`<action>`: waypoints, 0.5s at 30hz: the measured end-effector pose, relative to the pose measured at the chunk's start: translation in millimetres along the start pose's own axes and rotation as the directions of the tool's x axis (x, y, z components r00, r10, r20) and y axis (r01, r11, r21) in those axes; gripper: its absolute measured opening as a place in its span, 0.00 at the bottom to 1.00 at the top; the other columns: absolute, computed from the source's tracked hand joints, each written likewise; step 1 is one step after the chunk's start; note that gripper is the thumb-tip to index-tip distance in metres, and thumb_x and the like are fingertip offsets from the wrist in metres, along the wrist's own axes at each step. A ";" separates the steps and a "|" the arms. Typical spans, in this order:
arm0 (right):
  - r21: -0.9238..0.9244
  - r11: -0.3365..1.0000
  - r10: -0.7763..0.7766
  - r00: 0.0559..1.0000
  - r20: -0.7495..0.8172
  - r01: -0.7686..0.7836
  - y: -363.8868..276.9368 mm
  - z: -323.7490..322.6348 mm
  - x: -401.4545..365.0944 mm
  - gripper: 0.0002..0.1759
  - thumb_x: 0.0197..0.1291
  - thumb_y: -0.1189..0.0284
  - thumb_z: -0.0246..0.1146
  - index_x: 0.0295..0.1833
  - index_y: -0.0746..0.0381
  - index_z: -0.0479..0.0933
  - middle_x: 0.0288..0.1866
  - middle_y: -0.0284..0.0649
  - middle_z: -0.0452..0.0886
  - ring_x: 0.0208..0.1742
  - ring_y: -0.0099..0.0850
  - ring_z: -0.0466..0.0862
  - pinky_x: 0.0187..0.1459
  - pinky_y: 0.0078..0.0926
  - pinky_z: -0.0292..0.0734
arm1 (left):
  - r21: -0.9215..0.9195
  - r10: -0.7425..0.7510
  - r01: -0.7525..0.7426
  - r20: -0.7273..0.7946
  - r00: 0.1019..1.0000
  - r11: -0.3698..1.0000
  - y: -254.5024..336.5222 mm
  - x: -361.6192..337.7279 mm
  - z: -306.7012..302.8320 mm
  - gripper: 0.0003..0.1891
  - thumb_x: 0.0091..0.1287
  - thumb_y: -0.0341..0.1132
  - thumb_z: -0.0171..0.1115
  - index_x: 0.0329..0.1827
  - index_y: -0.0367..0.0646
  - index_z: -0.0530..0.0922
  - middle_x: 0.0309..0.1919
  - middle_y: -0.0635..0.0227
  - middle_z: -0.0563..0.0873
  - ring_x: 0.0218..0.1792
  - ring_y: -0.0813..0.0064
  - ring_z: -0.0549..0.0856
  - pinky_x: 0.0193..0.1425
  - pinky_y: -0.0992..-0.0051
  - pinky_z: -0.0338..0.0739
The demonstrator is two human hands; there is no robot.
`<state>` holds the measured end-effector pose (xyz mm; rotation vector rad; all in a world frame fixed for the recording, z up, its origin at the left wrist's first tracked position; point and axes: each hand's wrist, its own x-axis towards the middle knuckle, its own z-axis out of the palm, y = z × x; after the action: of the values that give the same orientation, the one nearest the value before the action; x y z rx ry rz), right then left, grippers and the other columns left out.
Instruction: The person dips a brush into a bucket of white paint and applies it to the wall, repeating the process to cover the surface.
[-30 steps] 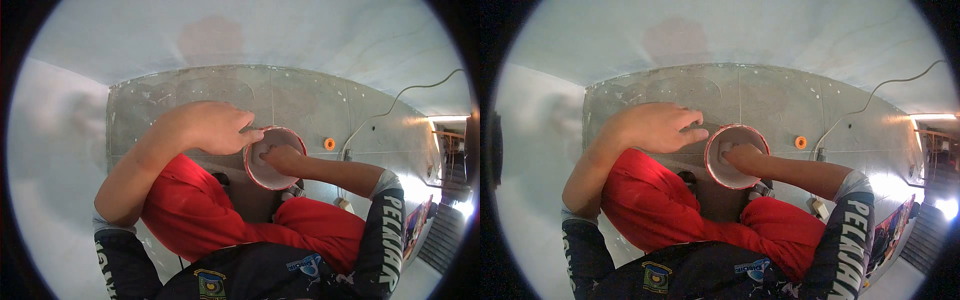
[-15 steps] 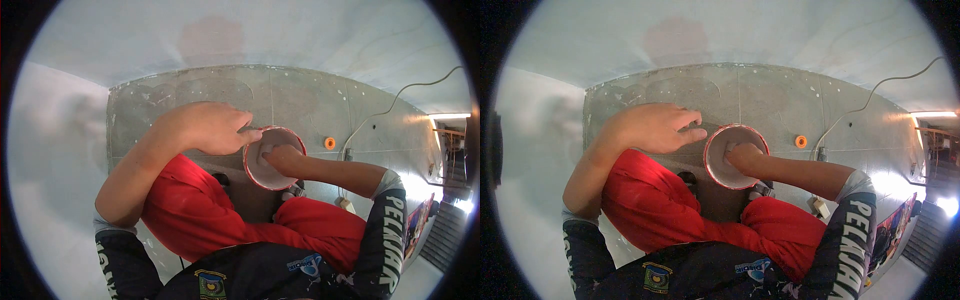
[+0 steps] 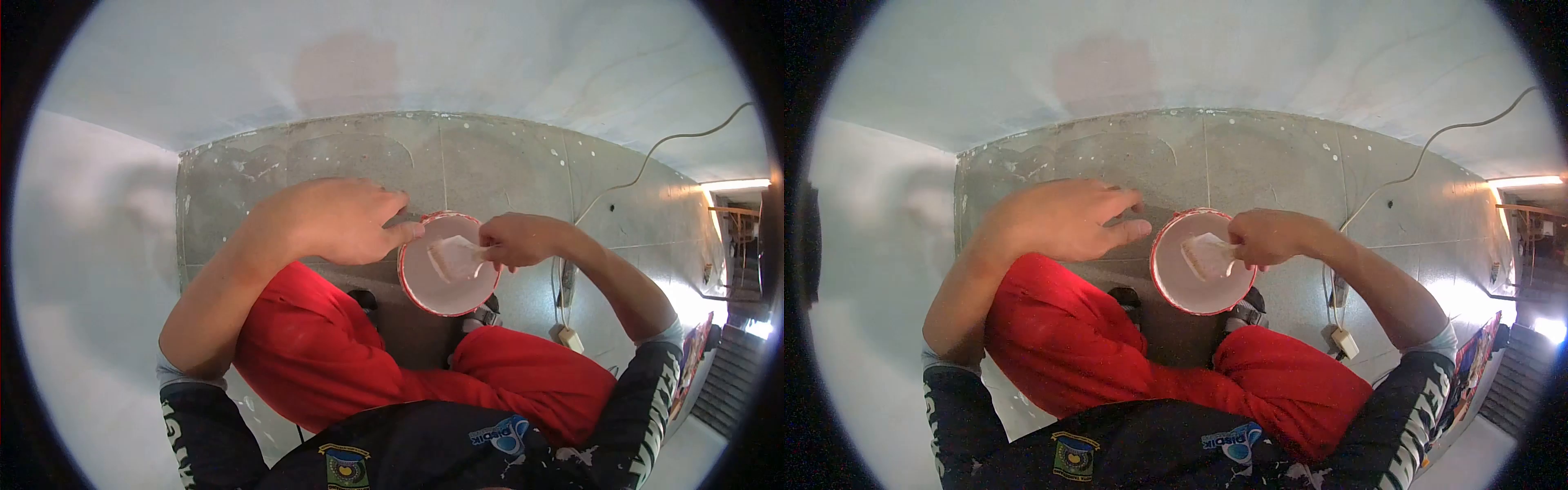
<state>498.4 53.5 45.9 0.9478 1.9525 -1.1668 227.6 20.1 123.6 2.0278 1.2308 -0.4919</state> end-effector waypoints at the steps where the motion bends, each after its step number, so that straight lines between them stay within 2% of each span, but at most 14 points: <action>1: 0.172 0.985 0.018 0.999 0.048 -0.026 7.5 -2.0 -4.4 0.15 0.65 0.63 0.60 0.43 0.65 0.80 0.35 0.42 0.85 0.36 0.34 0.85 0.37 0.32 0.78 | -0.011 0.011 -0.011 -0.009 1.000 1.000 0.6 -0.5 -0.1 0.26 0.77 0.54 0.49 0.58 0.39 0.78 0.50 0.48 0.85 0.53 0.47 0.83 0.58 0.56 0.76; 2: 0.173 0.985 0.019 0.999 0.043 -0.027 15.7 -3.0 -8.5 0.15 0.65 0.63 0.60 0.43 0.65 0.80 0.35 0.42 0.85 0.36 0.34 0.85 0.37 0.32 0.78 | -0.007 0.013 -0.014 -0.011 1.000 1.000 1.7 -0.4 -1.4 0.26 0.77 0.54 0.49 0.58 0.39 0.78 0.50 0.48 0.85 0.53 0.47 0.83 0.58 0.56 0.76; 4: 0.386 0.922 -0.013 0.999 0.052 -0.008 31.5 -2.3 -15.1 0.14 0.65 0.64 0.59 0.42 0.66 0.82 0.33 0.35 0.84 0.32 0.23 0.82 0.31 0.25 0.76 | -0.031 -0.015 0.017 0.039 0.999 0.999 4.7 0.4 -4.0 0.26 0.77 0.54 0.49 0.58 0.39 0.78 0.52 0.49 0.85 0.54 0.48 0.83 0.58 0.56 0.76; 5: 0.389 0.921 -0.010 0.999 0.046 -0.008 36.2 -1.9 -17.9 0.14 0.65 0.64 0.59 0.42 0.66 0.82 0.33 0.35 0.84 0.32 0.23 0.82 0.31 0.25 0.76 | -0.025 -0.011 0.012 0.038 0.999 1.000 5.7 1.4 -3.9 0.26 0.77 0.54 0.49 0.58 0.39 0.78 0.52 0.49 0.85 0.54 0.48 0.83 0.58 0.56 0.76; 7: 0.554 0.833 -0.011 0.998 0.057 -0.023 45.2 0.3 -23.6 0.13 0.64 0.67 0.59 0.40 0.67 0.83 0.29 0.33 0.82 0.27 0.20 0.79 0.25 0.21 0.72 | -0.030 -0.024 0.025 0.024 0.999 0.999 6.8 3.9 -2.6 0.26 0.77 0.54 0.49 0.58 0.39 0.78 0.51 0.48 0.85 0.53 0.48 0.83 0.58 0.56 0.77; 11: 0.674 0.739 -0.037 0.998 0.056 -0.011 77.4 17.7 -17.9 0.14 0.62 0.67 0.58 0.40 0.65 0.86 0.25 0.32 0.81 0.20 0.20 0.76 0.22 0.20 0.69 | -0.012 -0.041 0.042 0.039 0.998 0.999 12.8 7.6 -6.8 0.25 0.77 0.54 0.49 0.58 0.40 0.78 0.51 0.48 0.85 0.52 0.49 0.84 0.56 0.56 0.77; 13: 0.807 0.591 -0.114 0.988 0.103 -0.016 85.9 25.3 -17.8 0.15 0.60 0.69 0.59 0.42 0.68 0.86 0.23 0.34 0.80 0.16 0.19 0.71 0.18 0.18 0.63 | -0.044 -0.032 0.034 0.055 0.998 0.998 11.3 12.3 -5.2 0.26 0.77 0.55 0.49 0.59 0.40 0.78 0.50 0.48 0.85 0.51 0.49 0.84 0.55 0.56 0.77; 15: 0.818 0.576 -0.144 0.983 0.113 -0.010 92.5 29.4 -17.0 0.16 0.60 0.68 0.59 0.44 0.68 0.86 0.23 0.35 0.80 0.15 0.19 0.70 0.17 0.18 0.62 | -0.034 -0.018 0.020 0.051 0.999 0.999 10.7 15.9 -4.3 0.26 0.77 0.55 0.49 0.59 0.41 0.77 0.50 0.48 0.85 0.51 0.49 0.84 0.55 0.57 0.77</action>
<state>589.9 53.9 9.2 1.1550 1.2521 -2.2151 244.4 29.8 120.5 1.9645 1.2205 -0.5245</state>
